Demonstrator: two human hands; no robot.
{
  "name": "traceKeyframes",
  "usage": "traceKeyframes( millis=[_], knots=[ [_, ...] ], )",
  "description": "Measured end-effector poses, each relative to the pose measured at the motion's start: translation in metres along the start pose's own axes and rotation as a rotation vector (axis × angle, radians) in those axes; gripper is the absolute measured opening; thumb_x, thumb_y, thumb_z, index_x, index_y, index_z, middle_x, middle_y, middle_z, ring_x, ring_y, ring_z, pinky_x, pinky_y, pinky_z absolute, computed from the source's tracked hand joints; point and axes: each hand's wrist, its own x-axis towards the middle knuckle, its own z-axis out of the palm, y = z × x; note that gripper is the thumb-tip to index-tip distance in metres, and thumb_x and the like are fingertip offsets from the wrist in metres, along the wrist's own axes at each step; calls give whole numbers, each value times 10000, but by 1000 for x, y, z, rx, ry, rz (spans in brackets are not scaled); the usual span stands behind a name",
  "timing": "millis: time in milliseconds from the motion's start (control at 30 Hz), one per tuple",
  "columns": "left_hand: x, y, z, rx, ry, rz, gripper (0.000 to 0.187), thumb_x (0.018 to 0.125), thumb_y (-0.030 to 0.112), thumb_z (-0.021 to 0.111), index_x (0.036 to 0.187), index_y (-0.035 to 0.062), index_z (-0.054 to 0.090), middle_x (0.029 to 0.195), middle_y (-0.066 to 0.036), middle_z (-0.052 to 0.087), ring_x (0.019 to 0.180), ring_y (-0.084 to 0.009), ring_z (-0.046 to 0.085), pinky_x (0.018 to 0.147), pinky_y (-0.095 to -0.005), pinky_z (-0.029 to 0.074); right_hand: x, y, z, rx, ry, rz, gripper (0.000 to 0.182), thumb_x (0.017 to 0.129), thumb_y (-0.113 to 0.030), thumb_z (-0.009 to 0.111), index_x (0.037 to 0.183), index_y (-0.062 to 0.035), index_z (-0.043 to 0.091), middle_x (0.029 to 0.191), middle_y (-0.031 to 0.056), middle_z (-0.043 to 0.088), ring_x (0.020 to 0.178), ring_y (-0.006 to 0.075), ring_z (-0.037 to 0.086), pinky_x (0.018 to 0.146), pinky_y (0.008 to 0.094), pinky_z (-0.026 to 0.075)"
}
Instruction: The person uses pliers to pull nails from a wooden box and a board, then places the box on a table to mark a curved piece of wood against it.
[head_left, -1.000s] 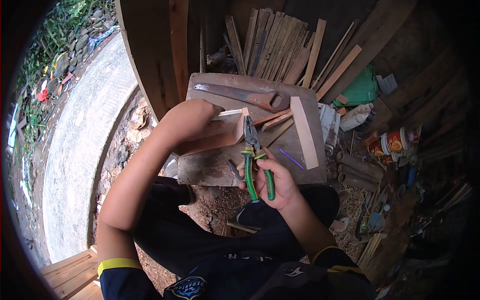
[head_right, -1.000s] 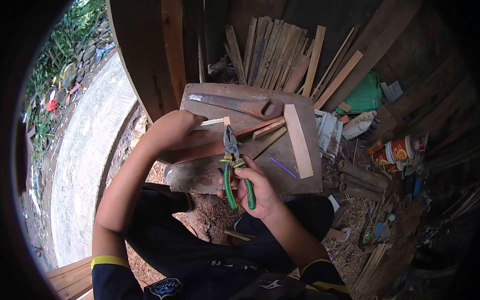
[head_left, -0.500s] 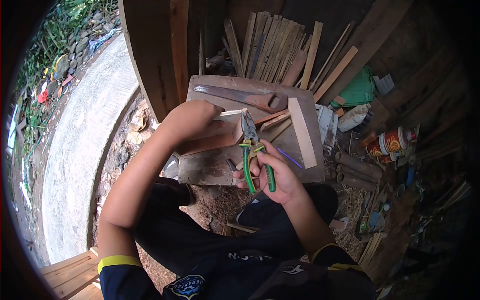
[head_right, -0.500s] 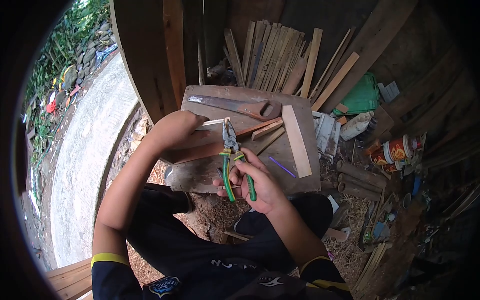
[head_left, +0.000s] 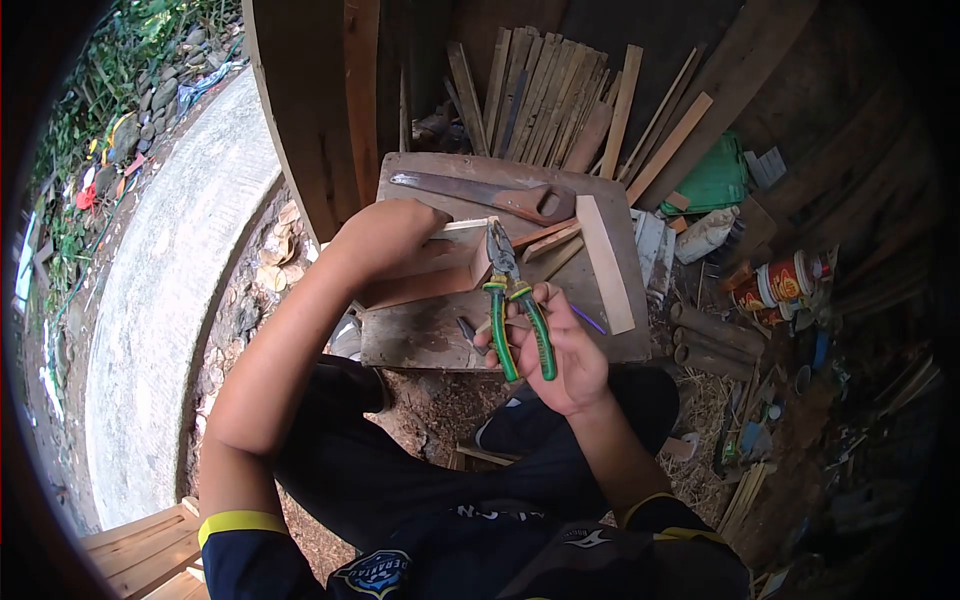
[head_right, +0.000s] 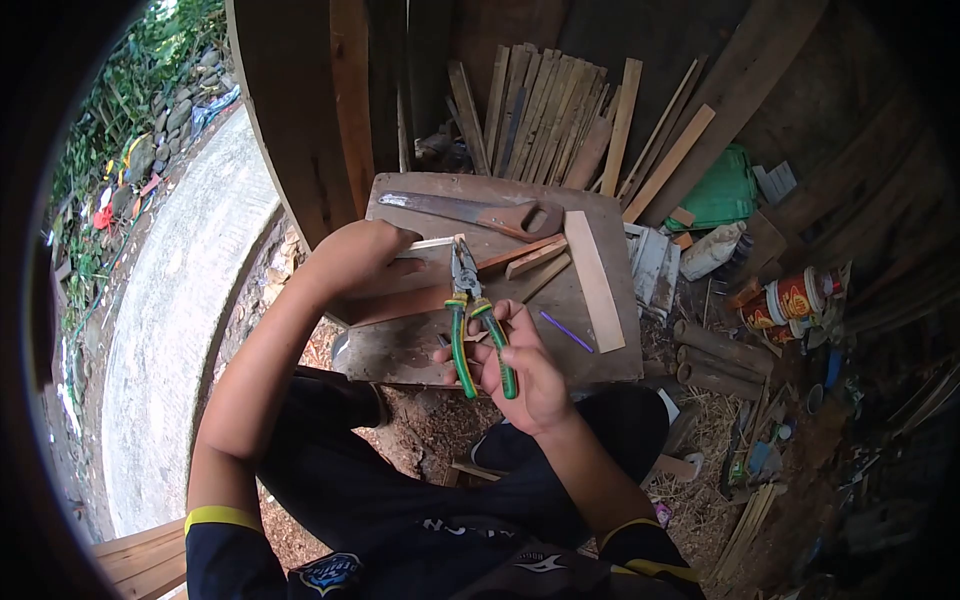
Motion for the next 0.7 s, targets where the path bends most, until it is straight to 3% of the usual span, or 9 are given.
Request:
traceKeyframes(
  millis=[67, 133, 233, 367, 500, 533, 567, 633, 700],
  knots=[
    [-1, 2, -1, 1, 3, -9, 410, 978, 389, 688, 939, -17, 730, 878, -253, 720, 878, -452, 710, 806, -518, 562, -6, 7, 4, -60, -40, -52, 641, 935, -217, 644, 1503, -96, 372, 1430, 168, 517, 1301, 487, 587, 1035, 521, 527],
    [-2, 3, -2, -24, 17, -26, 408, 976, 389, 697, 934, -15, 735, 881, -254, 721, 879, -452, 711, 809, -516, 563, -12, 15, 5, -254, -118, -243, 979, 862, -101, 771, 1654, -52, 198, 1555, 161, 424, 1440, 469, 503, 1142, 512, 464],
    [-1, 1, 2, -10, 24, 0, 405, 980, 387, 696, 946, -15, 733, 885, -256, 720, 885, -452, 711, 811, -514, 563, -15, 20, -5, -445, -105, -218, 1206, 798, 29, 831, 1696, -18, 28, 1623, 151, 351, 1505, 423, 450, 1184, 491, 423],
    [0, 4, 2, -10, 27, 9, 400, 984, 381, 693, 963, -17, 731, 892, -257, 721, 889, -452, 712, 814, -515, 564, -10, 42, -32, -801, -4, -373, 1140, 810, 79, 840, 1675, -16, 104, 1540, 189, 456, 1350, 380, 622, 1117, 451, 530],
    [-1, 7, -1, 11, -4, -10, 400, 985, 380, 694, 979, -18, 730, 915, -256, 726, 908, -452, 711, 823, -513, 564, 10, 43, -38, -1221, 55, -776, 806, 777, -25, 916, 1451, -11, 473, 1222, 137, 581, 1033, 257, 740, 1012, 377, 600],
    [-1, 8, -2, 7, -10, -22, 397, 985, 376, 694, 981, -20, 731, 924, -255, 728, 917, -452, 711, 829, -512, 564, 15, 49, -41, -1168, 156, -824, 698, 729, -188, 971, 1295, -28, 595, 1169, 154, 578, 908, 249, 699, 876, 369, 608],
    [0, 7, -1, 8, -10, -15, 397, 985, 376, 694, 981, -20, 731, 924, -255, 728, 917, -452, 711, 829, -512, 564, 15, 45, -43, -1172, 161, -829, 698, 729, -188, 971, 1295, -28, 595, 1169, 154, 578, 908, 249, 699, 876, 369, 608],
    [1, 4, 2, -1, 2, -20, 396, 985, 366, 695, 980, -28, 729, 938, -257, 731, 933, -451, 710, 846, -507, 563, 17, 24, -25, -1658, 204, -1038, 607, 726, -312, 952, 1204, -67, 670, 1157, 144, 584, 944, 280, 667, 825, 400, 545],
    [2, 2, 4, -11, -1, -14, 396, 984, 363, 696, 984, -31, 730, 941, -260, 731, 936, -451, 710, 854, -505, 562, 23, 8, -7, -1704, 197, -1156, 578, 716, -346, 944, 1168, -87, 693, 1166, 135, 595, 977, 290, 652, 840, 414, 519]
  ],
)
